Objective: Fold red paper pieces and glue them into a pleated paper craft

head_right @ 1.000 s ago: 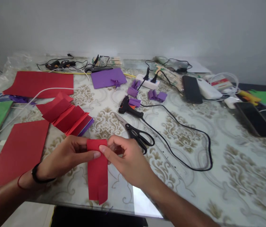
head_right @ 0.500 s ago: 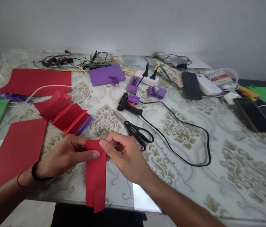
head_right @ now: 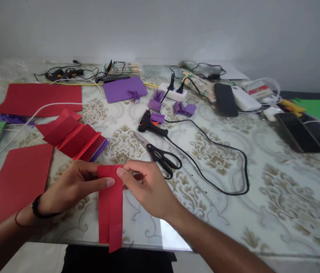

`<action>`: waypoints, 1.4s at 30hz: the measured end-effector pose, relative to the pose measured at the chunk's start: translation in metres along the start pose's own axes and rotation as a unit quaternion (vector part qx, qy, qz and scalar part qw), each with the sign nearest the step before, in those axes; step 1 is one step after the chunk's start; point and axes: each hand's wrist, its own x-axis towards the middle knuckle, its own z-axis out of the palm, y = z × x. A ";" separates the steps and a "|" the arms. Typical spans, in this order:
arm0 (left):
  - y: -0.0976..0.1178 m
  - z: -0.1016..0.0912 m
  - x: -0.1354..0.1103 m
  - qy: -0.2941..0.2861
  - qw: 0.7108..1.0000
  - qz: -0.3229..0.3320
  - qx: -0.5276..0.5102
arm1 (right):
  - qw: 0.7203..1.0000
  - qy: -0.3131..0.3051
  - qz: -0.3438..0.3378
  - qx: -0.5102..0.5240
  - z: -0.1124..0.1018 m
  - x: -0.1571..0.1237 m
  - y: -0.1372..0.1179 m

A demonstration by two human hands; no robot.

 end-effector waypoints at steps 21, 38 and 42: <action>-0.001 -0.002 0.001 0.052 0.998 0.016 0.014 | 0.999 -0.030 0.041 0.001 -0.002 0.002 -0.003; -0.002 -0.007 0.008 0.085 0.995 0.028 0.034 | 0.997 -0.044 0.025 -0.058 -0.004 0.003 -0.003; -0.001 -0.006 0.010 0.004 0.999 0.035 -0.015 | 0.997 -0.041 0.033 -0.054 -0.005 0.004 -0.003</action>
